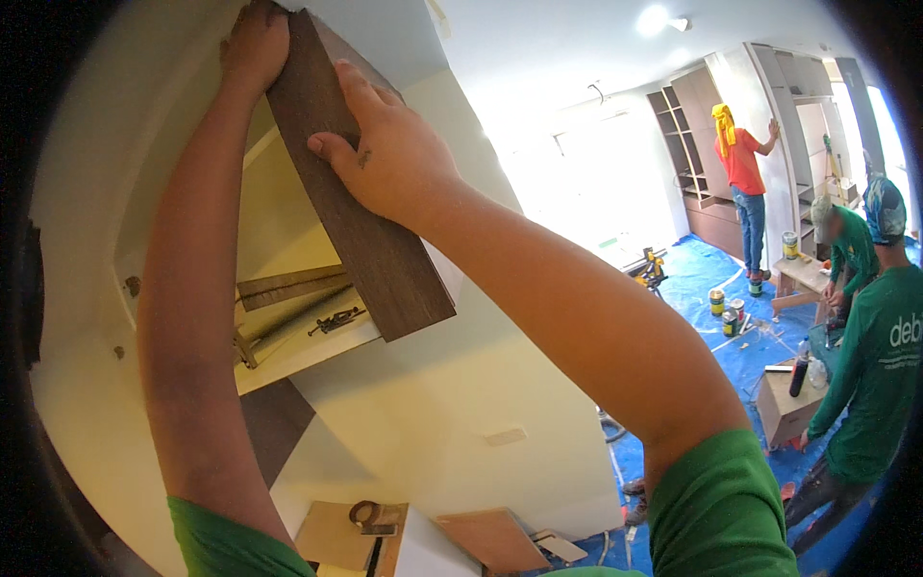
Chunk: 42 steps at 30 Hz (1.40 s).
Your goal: The person uses a utility knife to trim a small wooden piece on a workbench, then repeatedly lifts and aligns a long dark trim strip against the edge of a wall-mounted cabinet. The person also uses a small black tool to scrape or clean the cabinet edge before continuing to fit the trim.
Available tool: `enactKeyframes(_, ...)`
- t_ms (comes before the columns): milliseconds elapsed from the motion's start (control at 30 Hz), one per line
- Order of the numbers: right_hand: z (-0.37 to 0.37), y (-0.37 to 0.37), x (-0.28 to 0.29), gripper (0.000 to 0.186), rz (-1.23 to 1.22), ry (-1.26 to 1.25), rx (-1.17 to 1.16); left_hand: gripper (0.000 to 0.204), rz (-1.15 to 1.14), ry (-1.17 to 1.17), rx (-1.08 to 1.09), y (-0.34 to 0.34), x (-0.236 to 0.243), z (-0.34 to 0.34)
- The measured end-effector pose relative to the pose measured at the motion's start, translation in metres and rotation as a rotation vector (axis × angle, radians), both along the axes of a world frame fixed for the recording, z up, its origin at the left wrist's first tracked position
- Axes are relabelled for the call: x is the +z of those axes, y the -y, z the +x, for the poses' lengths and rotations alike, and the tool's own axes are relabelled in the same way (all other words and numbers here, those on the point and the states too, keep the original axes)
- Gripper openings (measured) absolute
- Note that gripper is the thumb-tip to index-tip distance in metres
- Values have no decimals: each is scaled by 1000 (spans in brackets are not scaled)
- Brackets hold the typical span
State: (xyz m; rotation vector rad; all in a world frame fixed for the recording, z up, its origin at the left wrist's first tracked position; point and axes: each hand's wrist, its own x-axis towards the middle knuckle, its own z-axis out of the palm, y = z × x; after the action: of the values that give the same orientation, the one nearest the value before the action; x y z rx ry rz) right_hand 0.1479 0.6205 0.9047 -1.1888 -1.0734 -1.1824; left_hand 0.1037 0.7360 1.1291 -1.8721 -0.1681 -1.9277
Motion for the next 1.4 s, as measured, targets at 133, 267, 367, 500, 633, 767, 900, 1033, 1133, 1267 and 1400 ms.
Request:
enactKeyframes(133,1,-10,-2,68,13,33,70,55,133,-3,-148,-24,30,-8)
enactKeyframes(267,6,-13,-2,65,23,21,-24,49,207,48,-286,-24,28,-4)
enactKeyframes(367,7,-10,-1,64,0,-15,-36,48,154,38,-359,-17,18,-1)
enactKeyframes(500,-2,-8,-1,62,-25,-36,-21,50,284,-29,-389,-46,41,-4)
enactKeyframes(633,-3,-9,-2,61,-36,-48,-26,53,228,-352,-801,-65,46,-7)
enactKeyframes(767,3,-11,-2,61,17,-14,-49,55,247,-312,-771,-43,32,-5)
enactKeyframes(900,4,-12,-2,62,31,8,-34,60,154,-243,-735,-26,18,-10)
enactKeyframes(1033,5,-13,-2,62,27,9,-46,65,49,-174,-670,-18,10,-11)
enactKeyframes(1133,5,-13,-2,62,31,16,-43,64,24,-186,-710,-18,10,-10)
enactKeyframes(1267,2,-9,-2,62,8,-4,-16,60,41,-231,-809,-21,20,-8)
enactKeyframes(1400,5,-14,-2,62,45,30,-26,57,37,-264,-827,-25,23,-7)
